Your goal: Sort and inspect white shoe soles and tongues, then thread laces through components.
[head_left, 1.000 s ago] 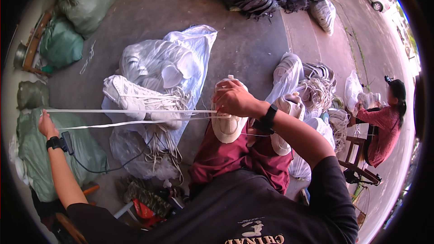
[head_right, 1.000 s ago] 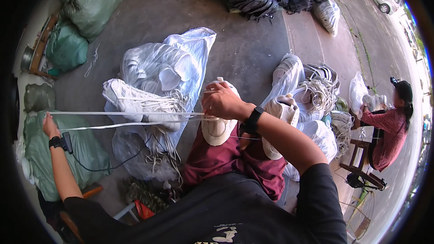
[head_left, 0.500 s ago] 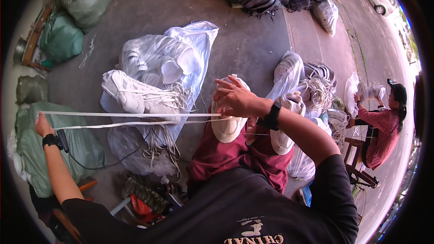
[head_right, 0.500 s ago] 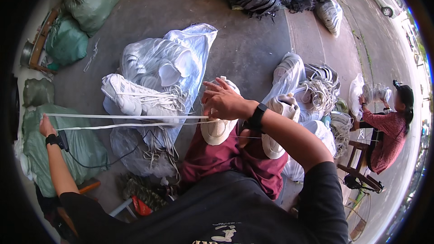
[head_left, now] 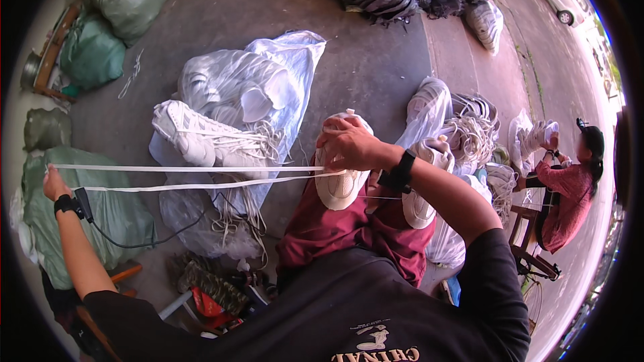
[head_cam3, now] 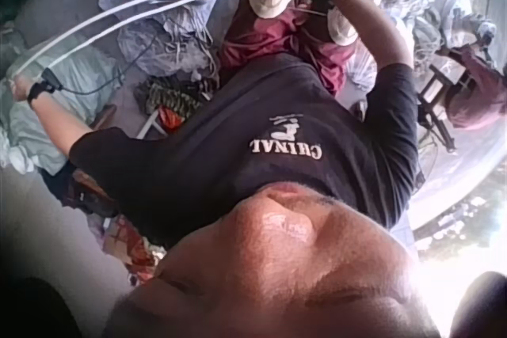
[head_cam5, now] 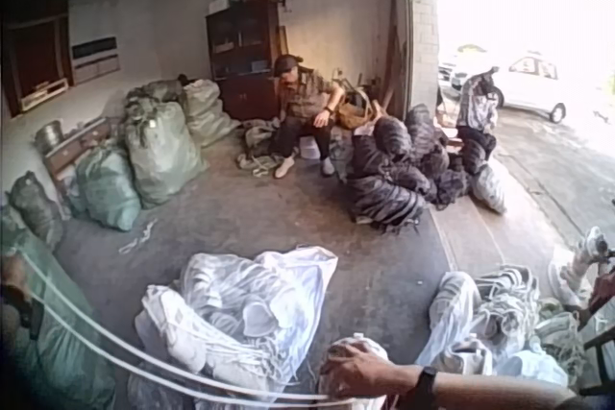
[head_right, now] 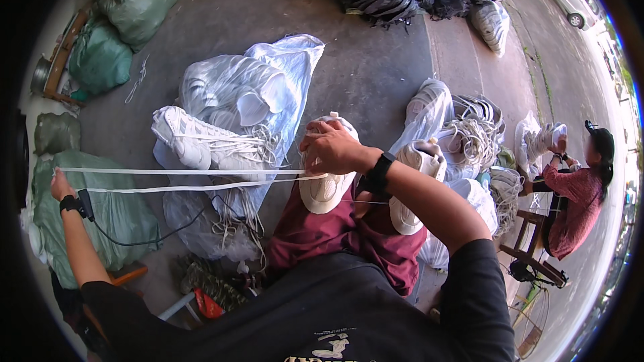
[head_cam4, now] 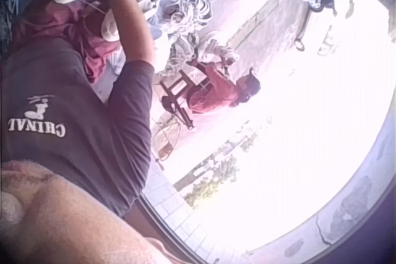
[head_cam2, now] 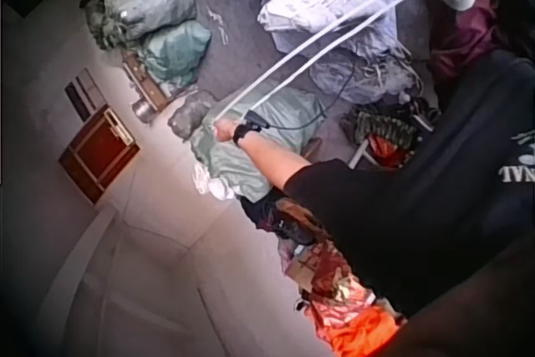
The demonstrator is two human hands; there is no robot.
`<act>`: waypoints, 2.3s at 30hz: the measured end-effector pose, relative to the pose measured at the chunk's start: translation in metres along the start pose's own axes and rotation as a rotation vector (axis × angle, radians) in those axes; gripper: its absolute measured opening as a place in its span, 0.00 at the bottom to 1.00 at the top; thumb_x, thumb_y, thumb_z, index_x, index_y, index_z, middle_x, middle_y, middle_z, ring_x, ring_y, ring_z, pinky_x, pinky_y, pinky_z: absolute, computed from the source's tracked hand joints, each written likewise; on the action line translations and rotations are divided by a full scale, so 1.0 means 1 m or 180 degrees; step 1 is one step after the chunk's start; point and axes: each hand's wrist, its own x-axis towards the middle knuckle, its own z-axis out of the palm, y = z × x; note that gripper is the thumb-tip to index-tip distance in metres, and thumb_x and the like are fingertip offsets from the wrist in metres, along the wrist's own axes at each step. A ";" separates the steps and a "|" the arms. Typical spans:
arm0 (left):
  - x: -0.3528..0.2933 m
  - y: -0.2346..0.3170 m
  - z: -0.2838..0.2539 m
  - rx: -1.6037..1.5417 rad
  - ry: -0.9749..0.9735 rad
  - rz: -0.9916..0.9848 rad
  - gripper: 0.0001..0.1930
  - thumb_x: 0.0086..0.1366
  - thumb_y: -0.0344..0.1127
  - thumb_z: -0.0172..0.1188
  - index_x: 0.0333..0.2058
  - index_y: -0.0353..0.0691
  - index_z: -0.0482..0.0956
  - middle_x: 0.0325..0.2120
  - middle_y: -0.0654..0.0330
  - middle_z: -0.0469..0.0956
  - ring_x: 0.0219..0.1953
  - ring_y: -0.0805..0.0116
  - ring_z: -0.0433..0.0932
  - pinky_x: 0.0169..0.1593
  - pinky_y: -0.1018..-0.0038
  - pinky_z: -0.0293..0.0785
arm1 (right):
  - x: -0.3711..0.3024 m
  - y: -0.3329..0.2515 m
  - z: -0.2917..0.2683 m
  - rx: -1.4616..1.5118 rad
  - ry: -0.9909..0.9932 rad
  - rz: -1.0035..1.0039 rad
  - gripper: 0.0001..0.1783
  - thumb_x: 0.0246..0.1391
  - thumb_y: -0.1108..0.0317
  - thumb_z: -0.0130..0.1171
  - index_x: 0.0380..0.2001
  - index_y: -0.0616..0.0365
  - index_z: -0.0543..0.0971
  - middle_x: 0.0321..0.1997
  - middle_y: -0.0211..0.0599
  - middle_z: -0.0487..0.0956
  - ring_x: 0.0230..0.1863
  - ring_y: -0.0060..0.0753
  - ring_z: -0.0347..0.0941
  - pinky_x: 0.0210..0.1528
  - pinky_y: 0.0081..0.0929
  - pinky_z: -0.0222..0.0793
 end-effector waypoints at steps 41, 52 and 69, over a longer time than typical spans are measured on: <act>-0.120 0.119 -0.114 -0.2596 -0.1502 -0.1062 0.11 0.69 0.35 0.52 0.47 0.38 0.67 0.48 0.54 0.76 0.15 0.84 0.53 0.17 0.85 0.52 | 0.002 -0.089 -0.029 0.0310 0.0165 -0.0020 0.05 0.40 0.60 0.68 0.26 0.39 0.86 0.49 0.22 0.77 0.65 0.43 0.55 0.64 0.45 0.43; -0.138 0.128 -0.125 -0.2554 -0.1658 -0.0959 0.11 0.68 0.29 0.52 0.48 0.35 0.68 0.50 0.52 0.76 0.15 0.83 0.51 0.17 0.85 0.51 | -0.008 -0.107 -0.030 0.0230 0.0150 0.0137 0.07 0.39 0.61 0.69 0.27 0.40 0.86 0.50 0.21 0.76 0.65 0.44 0.54 0.64 0.48 0.42; -0.121 0.103 -0.107 -0.2508 -0.1583 -0.1004 0.17 0.69 0.34 0.52 0.54 0.35 0.65 0.51 0.51 0.75 0.16 0.84 0.53 0.17 0.87 0.52 | -0.015 -0.078 -0.013 0.0029 0.0388 0.0134 0.06 0.38 0.58 0.68 0.24 0.39 0.86 0.46 0.19 0.78 0.63 0.41 0.56 0.63 0.44 0.45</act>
